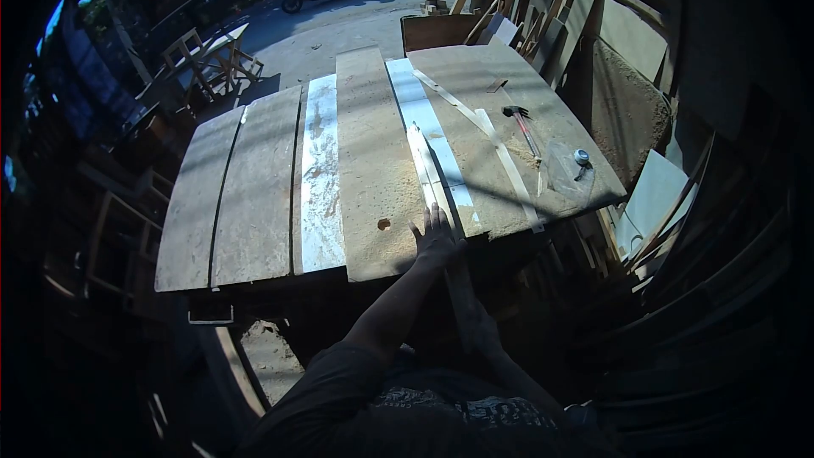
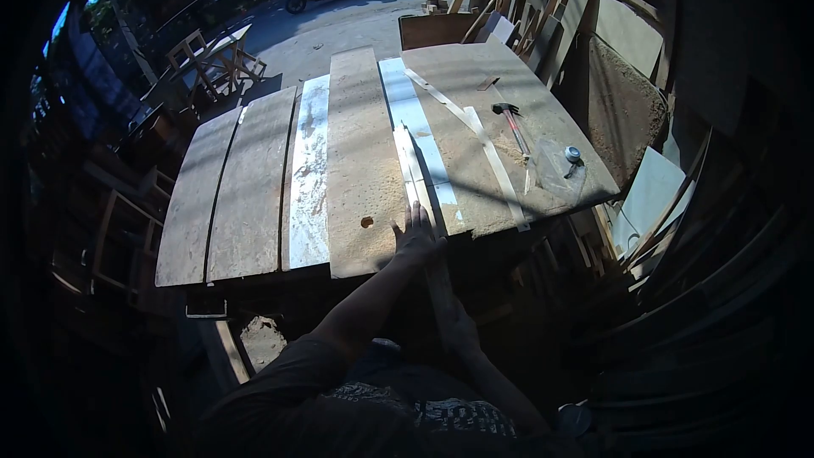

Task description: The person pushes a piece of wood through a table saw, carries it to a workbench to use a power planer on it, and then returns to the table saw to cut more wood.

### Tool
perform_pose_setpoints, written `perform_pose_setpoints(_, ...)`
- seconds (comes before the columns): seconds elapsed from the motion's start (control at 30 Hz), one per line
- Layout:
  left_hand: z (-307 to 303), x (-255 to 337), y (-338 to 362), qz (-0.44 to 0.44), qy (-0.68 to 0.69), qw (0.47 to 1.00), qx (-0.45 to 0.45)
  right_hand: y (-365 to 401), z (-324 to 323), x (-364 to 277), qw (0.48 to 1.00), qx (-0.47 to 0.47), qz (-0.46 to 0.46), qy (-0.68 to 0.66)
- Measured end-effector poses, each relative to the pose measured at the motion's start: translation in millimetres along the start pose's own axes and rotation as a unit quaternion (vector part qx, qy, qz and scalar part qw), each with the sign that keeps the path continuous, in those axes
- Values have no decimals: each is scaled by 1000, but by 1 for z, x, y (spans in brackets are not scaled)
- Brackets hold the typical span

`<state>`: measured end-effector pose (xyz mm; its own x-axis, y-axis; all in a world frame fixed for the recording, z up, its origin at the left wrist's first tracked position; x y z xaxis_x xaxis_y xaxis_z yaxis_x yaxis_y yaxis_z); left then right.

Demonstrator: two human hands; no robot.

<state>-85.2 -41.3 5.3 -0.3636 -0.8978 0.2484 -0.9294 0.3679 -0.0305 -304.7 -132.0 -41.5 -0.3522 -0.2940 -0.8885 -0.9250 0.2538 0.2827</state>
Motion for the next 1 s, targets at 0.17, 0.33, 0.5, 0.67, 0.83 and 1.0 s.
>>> perform_pose_setpoints(0.17, 3, -2, -7, -11, -6, 1000, -7, -6, 3, 2, 999, 11, -36, 19)
perform_pose_setpoints(0.33, 0, -2, -15, -30, -10, 999, -35, -11, 4, -1, 998, 29, -46, 22)
perform_pose_setpoints(0.5, 2, -4, -21, -30, -51, 998, -36, -16, 3, -8, 1000, 22, -16, 5)
perform_pose_setpoints(0.67, -3, -7, -27, -30, -42, 998, -45, -24, 7, -2, 998, 29, -50, 0)
perform_pose_setpoints(0.83, -4, -11, -35, -30, -32, 998, -47, -21, 3, -21, 998, 38, -52, 15)
perform_pose_setpoints(1.0, -6, -14, -43, -27, -32, 998, -42, -30, 3, -25, 999, 28, -46, 6)
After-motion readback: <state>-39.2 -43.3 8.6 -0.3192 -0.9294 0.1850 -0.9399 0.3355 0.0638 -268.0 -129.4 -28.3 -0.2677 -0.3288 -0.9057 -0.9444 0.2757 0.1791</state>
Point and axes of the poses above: each hand's wrist, its own y-axis away from the middle knuckle, its own z-axis out of the palm, x = y × z, the point moved 1 cm from there along -y, towards the middle knuckle, and after that the axes turned 2 degrees about -y, right-handed, at the moved point
